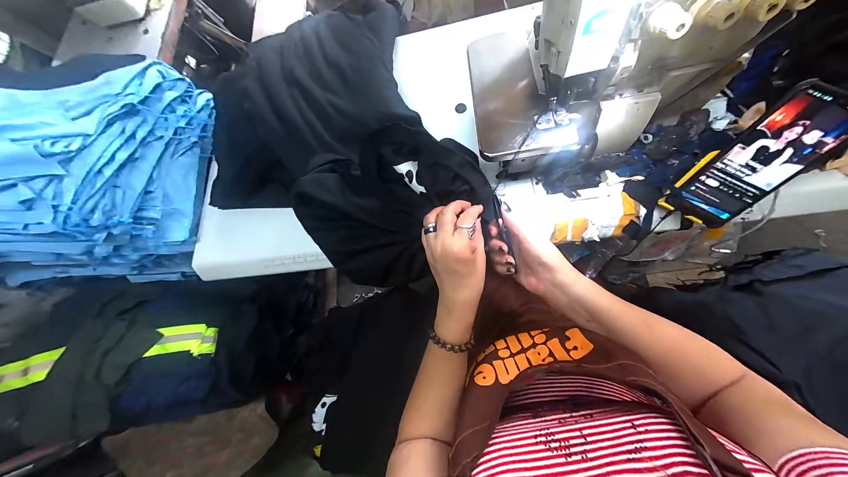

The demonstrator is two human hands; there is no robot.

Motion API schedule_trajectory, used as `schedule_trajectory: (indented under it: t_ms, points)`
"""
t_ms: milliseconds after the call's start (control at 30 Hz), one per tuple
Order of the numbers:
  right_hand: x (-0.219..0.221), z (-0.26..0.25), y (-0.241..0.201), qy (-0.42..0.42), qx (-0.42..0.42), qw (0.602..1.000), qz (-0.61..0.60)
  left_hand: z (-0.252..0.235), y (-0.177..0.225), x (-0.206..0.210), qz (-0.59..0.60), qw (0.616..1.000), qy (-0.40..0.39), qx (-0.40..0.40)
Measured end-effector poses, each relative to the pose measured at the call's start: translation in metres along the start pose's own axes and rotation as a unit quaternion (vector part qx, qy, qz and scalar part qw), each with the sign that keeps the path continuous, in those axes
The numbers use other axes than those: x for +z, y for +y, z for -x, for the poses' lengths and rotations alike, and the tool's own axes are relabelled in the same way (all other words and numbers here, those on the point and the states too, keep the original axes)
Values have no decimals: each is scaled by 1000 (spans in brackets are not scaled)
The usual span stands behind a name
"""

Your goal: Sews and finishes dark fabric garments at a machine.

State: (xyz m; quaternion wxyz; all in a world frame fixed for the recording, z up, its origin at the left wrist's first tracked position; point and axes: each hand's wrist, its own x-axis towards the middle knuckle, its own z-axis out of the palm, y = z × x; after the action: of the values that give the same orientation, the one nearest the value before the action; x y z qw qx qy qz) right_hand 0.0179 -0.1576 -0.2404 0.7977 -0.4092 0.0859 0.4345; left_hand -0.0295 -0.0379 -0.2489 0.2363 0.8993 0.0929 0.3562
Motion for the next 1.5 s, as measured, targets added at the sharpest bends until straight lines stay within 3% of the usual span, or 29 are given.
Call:
schedule_trajectory:
  t_ms: [133, 233, 300, 367, 433, 500, 600, 733, 967, 1033, 1133, 1200, 1300, 1333, 1400, 1500]
  points:
    - [3, -11, -13, -24, -58, 998, 29, 1, -3, -1, 4, 1000, -5, 0]
    - [3, 4, -24, -51, -168, 974, 140, -4, -7, -13, 8, 998, -48, 45]
    - [-7, 21, -27, -65, -286, 923, 248, -10, -6, -26, 28, 985, -117, 123]
    - [-24, 35, -32, -90, -378, 832, 395, -17, 0, -38, 37, 963, -167, 208]
    - [-36, 47, -32, -90, -376, 761, 520, -24, 8, -46, 33, 942, -192, 273]
    - [-43, 53, -26, -43, -357, 718, 596, -30, 14, -50, 21, 925, -204, 319]
    - [-56, 49, -17, 34, -417, 654, 630, -36, 15, -46, 11, 909, -219, 356]
    - [-63, 49, -18, 53, -453, 630, 628, -47, 3, -42, -10, 894, -255, 367]
    - [-83, 56, -32, 70, -457, 648, 606, -125, -26, -58, -112, 866, -306, 379]
    - [-92, 59, -37, 72, -448, 669, 589, -153, -29, -68, -89, 862, -330, 375]
    - [-103, 63, -43, 55, -423, 733, 530, -191, -18, -81, 48, 838, -405, 364]
    - [-106, 67, -44, 7, -398, 806, 439, -210, -1, -86, 155, 800, -474, 332]
    - [-109, 76, -43, -96, -277, 920, 261, -228, 24, -66, 297, 746, -542, 248]
    - [-110, 78, -43, -123, -233, 941, 213, -232, 29, -50, 309, 745, -553, 208]
    - [-111, 78, -44, -128, -174, 964, 153, -242, 30, -10, 236, 785, -544, 176]
    - [-108, 69, -48, -23, -159, 979, 122, -249, 18, 51, 86, 838, -519, 146]
